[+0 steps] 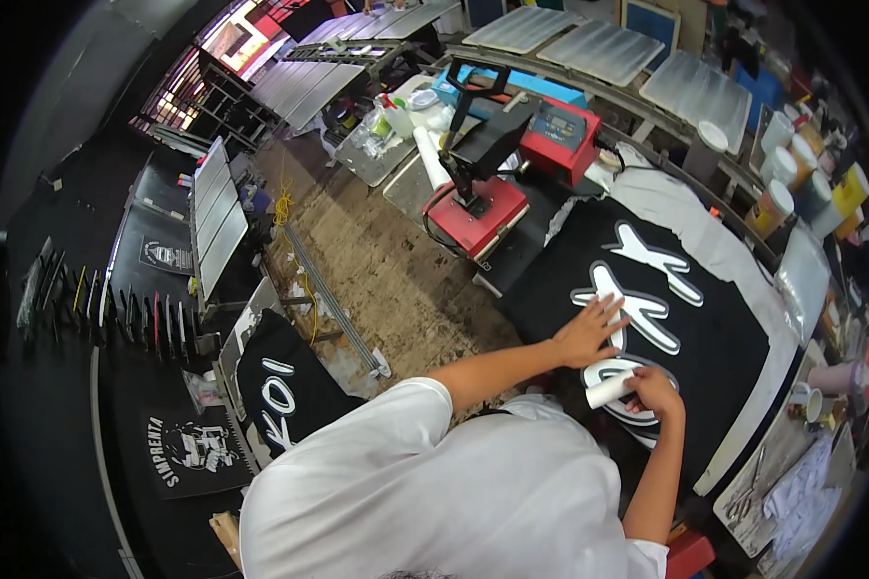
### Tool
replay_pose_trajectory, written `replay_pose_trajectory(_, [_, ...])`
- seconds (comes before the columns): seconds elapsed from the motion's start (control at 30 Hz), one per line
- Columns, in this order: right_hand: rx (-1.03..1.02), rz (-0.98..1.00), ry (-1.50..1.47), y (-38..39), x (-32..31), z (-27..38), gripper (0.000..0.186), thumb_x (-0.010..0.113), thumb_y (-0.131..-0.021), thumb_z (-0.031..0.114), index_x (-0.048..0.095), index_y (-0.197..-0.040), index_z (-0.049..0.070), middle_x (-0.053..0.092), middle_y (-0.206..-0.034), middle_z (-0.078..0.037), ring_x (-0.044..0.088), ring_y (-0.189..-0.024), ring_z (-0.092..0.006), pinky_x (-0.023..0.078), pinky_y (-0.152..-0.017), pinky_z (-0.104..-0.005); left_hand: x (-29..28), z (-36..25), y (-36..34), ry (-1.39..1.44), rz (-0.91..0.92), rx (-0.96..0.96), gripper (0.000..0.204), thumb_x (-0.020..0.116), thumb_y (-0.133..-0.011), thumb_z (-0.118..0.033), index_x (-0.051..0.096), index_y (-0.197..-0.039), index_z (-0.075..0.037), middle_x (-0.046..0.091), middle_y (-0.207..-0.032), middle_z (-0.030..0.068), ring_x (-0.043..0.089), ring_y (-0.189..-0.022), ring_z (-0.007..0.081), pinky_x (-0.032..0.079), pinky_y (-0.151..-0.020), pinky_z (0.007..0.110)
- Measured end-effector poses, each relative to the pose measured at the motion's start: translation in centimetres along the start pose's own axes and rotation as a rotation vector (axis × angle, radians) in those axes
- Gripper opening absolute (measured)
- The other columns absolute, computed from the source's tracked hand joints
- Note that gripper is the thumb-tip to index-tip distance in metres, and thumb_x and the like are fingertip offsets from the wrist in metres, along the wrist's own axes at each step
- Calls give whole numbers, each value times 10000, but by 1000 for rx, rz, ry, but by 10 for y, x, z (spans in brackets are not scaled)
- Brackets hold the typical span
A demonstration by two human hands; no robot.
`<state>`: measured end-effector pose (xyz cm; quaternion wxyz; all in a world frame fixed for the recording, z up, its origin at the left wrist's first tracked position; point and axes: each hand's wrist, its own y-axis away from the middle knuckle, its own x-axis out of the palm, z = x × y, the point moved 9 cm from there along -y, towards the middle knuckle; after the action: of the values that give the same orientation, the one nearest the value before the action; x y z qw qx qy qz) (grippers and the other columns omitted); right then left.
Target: Prepare and print designs onto black t-shirts using a screen printing setup and heat press.
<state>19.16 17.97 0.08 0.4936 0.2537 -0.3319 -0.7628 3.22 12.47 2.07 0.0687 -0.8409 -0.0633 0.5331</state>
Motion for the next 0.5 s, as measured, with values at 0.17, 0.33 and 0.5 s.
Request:
replay_pose_trajectory(0.17, [107,38,-45,17,-9,-43,442,686,-933,296,587,-1149,-76,692,-953,-179,702,-579,-221,498,-399,-250,17,-32,0,36,86,48,784,534,-948,-561,340,-1558,-109,165,-1645,241,126,-1526,432,74,-1230,587])
replay_pose_trajectory(0.33, [152,2,-75,46,-8,-74,437,689,-935,323,598,-1130,-58,686,-999,-178,716,-634,-235,532,-434,-272,13,-35,1,-13,72,47,788,512,-959,-564,309,-1573,-113,161,-1648,234,117,-1530,424,73,-1235,576])
replay_pose_trajectory(0.5, [185,25,-73,62,-3,-98,492,694,-940,343,603,-1209,-59,679,-1059,-148,724,-728,-228,573,-501,-295,14,-37,0,-1,90,53,786,517,-960,-557,303,-1575,-117,165,-1646,235,122,-1530,421,80,-1235,575])
